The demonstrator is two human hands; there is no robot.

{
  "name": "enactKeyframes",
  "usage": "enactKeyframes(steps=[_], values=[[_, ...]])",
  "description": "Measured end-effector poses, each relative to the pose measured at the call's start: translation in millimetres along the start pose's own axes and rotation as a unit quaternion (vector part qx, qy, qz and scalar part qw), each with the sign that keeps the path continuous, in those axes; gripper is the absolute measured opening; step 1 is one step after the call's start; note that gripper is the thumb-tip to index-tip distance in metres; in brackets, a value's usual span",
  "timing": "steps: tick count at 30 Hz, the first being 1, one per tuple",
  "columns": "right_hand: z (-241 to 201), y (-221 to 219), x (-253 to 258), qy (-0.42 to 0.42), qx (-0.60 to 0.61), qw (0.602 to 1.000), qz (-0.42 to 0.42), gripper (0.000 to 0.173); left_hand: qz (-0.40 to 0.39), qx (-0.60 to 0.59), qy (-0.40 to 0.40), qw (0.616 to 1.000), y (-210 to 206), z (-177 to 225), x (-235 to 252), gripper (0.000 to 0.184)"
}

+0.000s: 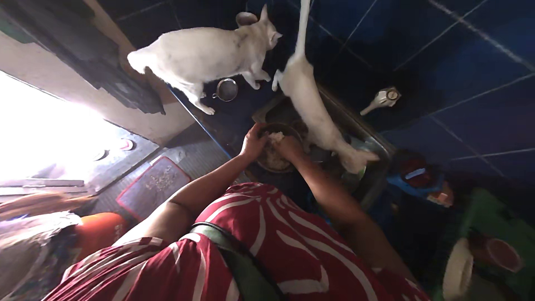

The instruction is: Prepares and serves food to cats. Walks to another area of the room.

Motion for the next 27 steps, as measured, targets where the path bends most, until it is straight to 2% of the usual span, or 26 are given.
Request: enactKeyframes(steps=[2, 3, 6, 10, 13, 16, 18, 19, 21, 23, 27], values=[[-5.2, -0.9, -1.7, 0.011, -0.052, 0.998, -0.025, 0.072, 0.002, -0.013, -0.002, 1.0, 0.5, -1.6, 0.0, 0.034], [-6.9, -3.6, -2.2, 0.031, -0.075, 0.996, -0.035, 0.07, 0.0, -0.019, -0.002, 1.0, 0.8, -1.8, -0.1, 0.034], [-9.8, -12.3, -5.0, 0.091, -0.133, 0.986, -0.043, 0.047, -0.004, -0.016, 0.003, 1.0, 0.4, -0.9, 0.3, 0.036], [-9.5, -9.3, -1.6, 0.068, -0.007, 0.997, -0.048, 0.042, -0.002, -0.018, 0.005, 1.0, 1.9, 0.7, -1.8, 0.035], [-4.2, -5.8, 12.6, 0.088, 0.074, 0.991, -0.067, 0.037, -0.002, -0.013, 0.011, 1.0, 1.0, 0.3, -0.9, 0.035], [-6.3, -7.9, 16.7, 0.137, 0.063, 0.987, -0.047, 0.03, -0.001, -0.011, 0.01, 1.0, 1.1, 0.4, -1.0, 0.034], [-16.1, -22.8, 5.7, 0.169, 0.02, 0.985, -0.041, 0.041, 0.0, -0.007, 0.005, 1.0, 1.1, 0.0, -0.6, 0.033], [-22.3, -31.8, -2.7, 0.163, -0.018, 0.985, -0.058, 0.043, 0.001, -0.004, 0.003, 1.0, 1.1, 0.3, -0.3, 0.033], [-27.8, -41.9, -10.8, 0.164, -0.067, 0.982, -0.071, 0.033, -0.001, 0.004, 0.008, 1.0, 2.1, 0.5, -0.3, 0.033], [-20.7, -37.2, -2.5, 0.146, -0.05, 0.986, -0.057, 0.028, -0.004, -0.001, 0.011, 1.0, 1.8, 0.3, -0.4, 0.034], [-7.0, -3.8, 17.0, 0.1, 0.025, 0.994, -0.036, 0.035, -0.013, -0.016, 0.017, 1.0, 3.1, 1.4, 1.0, 0.035]])
Point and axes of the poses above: each hand's wrist, its own x-axis towards the middle knuckle, its own y-axis out of the back of the hand, z = x × y, the point moved 5 cm from there along x, towards the middle knuckle, and after that the axes turned 1 degree about y, right-handed, at the moved point
